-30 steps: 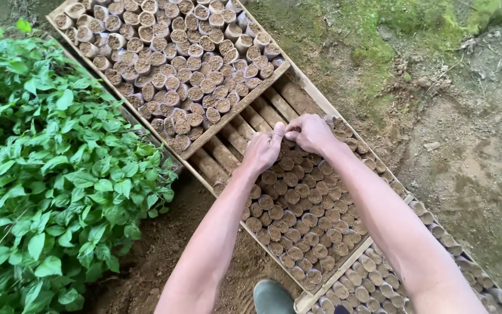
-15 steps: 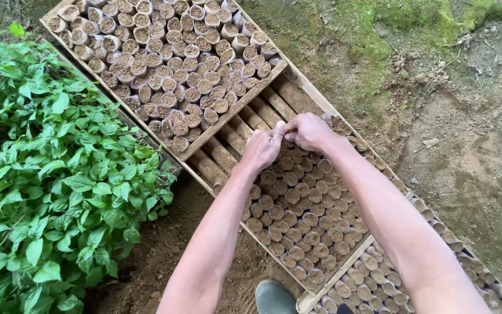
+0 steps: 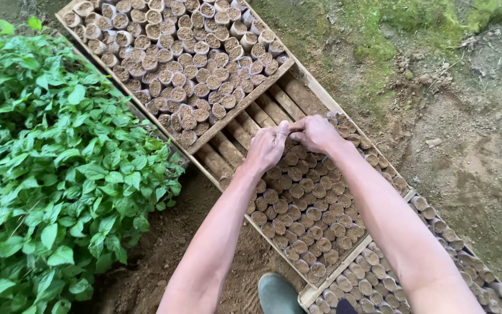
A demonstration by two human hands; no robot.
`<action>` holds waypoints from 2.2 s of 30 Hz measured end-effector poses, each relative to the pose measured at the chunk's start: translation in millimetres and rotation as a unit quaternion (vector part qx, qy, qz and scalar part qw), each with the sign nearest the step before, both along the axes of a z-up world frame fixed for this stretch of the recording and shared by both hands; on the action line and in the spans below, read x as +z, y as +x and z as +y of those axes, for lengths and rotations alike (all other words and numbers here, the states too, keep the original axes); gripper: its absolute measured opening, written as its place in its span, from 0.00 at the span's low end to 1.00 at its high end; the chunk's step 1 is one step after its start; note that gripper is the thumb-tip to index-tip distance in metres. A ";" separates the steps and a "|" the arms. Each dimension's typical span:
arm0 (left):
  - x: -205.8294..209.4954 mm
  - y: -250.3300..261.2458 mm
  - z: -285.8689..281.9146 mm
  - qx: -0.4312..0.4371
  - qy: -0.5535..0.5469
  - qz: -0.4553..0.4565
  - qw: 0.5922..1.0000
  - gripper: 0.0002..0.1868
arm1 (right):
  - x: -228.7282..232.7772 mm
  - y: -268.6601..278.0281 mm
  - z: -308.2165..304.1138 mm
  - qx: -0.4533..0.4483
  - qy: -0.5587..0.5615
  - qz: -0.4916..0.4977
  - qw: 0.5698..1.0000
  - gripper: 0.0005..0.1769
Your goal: The person sits on the ground and fills small biodegradable seedling pots with soil. They open small plastic packets to retrieve seeds, place them into the filled pots, and arrange the pots into wooden trays.
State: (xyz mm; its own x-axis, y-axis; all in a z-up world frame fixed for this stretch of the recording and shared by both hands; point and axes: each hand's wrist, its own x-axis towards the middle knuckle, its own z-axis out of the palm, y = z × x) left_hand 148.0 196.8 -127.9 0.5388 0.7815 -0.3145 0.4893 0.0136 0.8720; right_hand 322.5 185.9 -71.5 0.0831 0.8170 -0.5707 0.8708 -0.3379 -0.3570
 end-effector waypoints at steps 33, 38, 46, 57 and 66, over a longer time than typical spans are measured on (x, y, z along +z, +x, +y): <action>38.9 -335.7 -488.9 0.771 0.040 -0.046 0.633 0.08 | 73.0 -466.4 -274.3 0.598 0.136 -0.080 0.786 0.13; 72.2 -354.5 -503.5 0.830 -0.050 -0.152 0.535 0.07 | -35.2 -466.2 -339.7 0.568 0.129 -0.011 0.813 0.11; 80.2 -380.1 -509.0 0.872 -0.093 -0.253 0.408 0.26 | 36.4 -508.5 -381.9 0.568 0.030 -0.111 0.815 0.25; 72.1 -397.1 -505.6 0.875 -0.181 -0.282 0.350 0.14 | 174.1 -671.5 -445.2 0.633 0.168 0.236 0.718 0.02; 104.3 -442.5 -526.3 0.874 -0.211 -0.279 0.338 0.17 | -73.2 -709.6 -447.5 0.796 0.339 -0.037 0.501 0.12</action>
